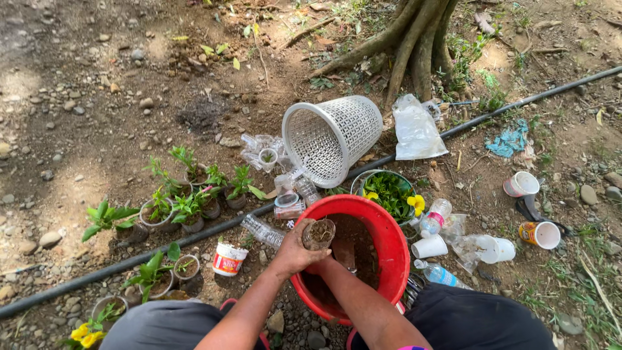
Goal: The person prepares plastic bottles and cups with soil and plants seedlings into them, using scissors to cut materials and pouring water from a bottle.
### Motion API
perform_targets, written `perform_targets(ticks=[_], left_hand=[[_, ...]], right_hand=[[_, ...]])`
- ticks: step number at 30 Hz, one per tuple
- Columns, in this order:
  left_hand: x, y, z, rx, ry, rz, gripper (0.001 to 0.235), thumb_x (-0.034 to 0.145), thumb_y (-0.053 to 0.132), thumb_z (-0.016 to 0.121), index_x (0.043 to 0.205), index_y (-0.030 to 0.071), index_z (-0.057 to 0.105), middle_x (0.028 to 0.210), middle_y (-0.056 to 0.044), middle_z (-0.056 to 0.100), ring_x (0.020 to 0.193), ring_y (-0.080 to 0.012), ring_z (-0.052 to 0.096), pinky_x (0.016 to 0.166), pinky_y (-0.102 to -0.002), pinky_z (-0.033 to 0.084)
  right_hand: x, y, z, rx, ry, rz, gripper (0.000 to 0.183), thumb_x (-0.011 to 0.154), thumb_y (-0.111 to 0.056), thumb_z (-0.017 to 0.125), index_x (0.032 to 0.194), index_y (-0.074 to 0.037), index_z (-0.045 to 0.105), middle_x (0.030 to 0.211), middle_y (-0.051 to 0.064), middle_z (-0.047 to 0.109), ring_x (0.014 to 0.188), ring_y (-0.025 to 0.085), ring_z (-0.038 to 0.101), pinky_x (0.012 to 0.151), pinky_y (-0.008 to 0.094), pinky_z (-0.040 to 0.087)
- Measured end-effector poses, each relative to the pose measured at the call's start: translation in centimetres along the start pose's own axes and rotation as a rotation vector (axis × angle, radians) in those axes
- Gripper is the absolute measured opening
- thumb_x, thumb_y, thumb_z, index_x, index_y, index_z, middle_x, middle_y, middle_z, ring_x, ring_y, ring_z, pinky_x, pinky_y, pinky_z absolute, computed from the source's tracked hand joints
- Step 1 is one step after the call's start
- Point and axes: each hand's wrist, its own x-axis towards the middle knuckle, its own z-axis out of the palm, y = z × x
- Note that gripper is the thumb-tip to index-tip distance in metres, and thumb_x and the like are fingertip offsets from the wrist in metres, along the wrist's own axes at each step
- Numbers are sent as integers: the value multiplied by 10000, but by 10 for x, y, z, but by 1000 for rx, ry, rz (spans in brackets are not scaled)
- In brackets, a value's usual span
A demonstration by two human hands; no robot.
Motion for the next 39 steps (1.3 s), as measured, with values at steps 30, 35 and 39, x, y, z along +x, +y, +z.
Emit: perform_targets(ticks=[30, 35, 39], left_hand=[[8, 13, 21, 355, 73, -25, 821, 632, 194, 950, 1325, 58, 533, 1221, -73, 713, 1134, -173, 683, 1045, -318, 527], [10, 8, 22, 323, 62, -11, 854, 633, 178, 958, 1348, 35, 511, 1241, -91, 712, 1151, -184, 677, 1057, -325, 512], [8, 9, 26, 469, 19, 22, 891, 626, 171, 970, 1370, 14, 507, 1266, -98, 702, 1171, -193, 678, 1064, -333, 509]], right_hand=[[-115, -128, 2, -488, 169, 584, 607, 1080, -532, 328, 1251, -44, 645, 1113, 142, 741, 874, 228, 709, 661, 370, 550], [-143, -190, -14, -309, 342, 164, 394, 1052, -353, 400, 990, -69, 666, 707, 85, 644, 507, 192, 506, 431, 327, 392], [-137, -217, 4, -134, 409, -116, 386, 1061, -368, 380, 934, -81, 606, 691, 71, 624, 551, 162, 557, 446, 291, 395]])
